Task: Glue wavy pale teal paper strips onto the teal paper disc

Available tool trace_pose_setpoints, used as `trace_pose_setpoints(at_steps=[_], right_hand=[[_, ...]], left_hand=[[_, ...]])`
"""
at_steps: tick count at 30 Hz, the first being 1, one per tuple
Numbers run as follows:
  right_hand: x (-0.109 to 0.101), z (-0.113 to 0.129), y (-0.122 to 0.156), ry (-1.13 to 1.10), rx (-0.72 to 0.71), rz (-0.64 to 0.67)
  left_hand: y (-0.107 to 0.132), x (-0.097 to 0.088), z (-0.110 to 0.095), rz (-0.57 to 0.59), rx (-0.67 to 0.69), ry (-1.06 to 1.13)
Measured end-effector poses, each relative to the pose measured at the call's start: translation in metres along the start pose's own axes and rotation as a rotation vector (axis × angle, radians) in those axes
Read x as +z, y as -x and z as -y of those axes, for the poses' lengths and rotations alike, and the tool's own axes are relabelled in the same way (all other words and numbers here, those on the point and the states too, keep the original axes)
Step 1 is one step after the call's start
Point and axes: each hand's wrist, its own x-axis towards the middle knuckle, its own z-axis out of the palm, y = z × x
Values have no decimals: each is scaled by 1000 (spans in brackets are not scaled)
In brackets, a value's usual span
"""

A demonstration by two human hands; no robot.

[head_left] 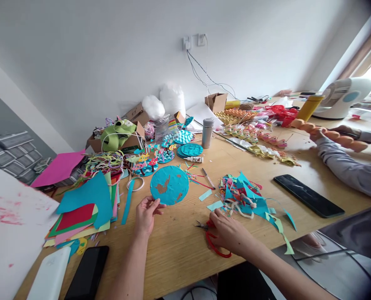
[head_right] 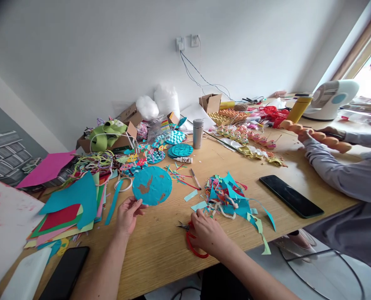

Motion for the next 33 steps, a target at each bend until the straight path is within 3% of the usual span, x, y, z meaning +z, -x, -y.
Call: trace_pose_setpoints(at_steps=[4,9,13,17,20,29,33], right_hand=[[-5,-4,4,-128,-24,23],[-20,-6,4,-400,-51,-111],[-32,-5,-13,-888,-4,-134],[-36,-1,-34,-1470,22,-124],[-35,2,-42,-1726,80,-115],[-31,-3,-42,-1851,101,-66],[-28,-2,-42,-1848,76,-51]], left_hand=[[-1,0,2,-13,28,-17],[-2,-3,7,-7,120,-83],[-3,-5,11,48,264,-144],[-5,-8,13,82,547,-286],[-5,-9,14,96,709,-402],[2,-8,10,121,941,-658],[5,-4,9,101,948,-664]])
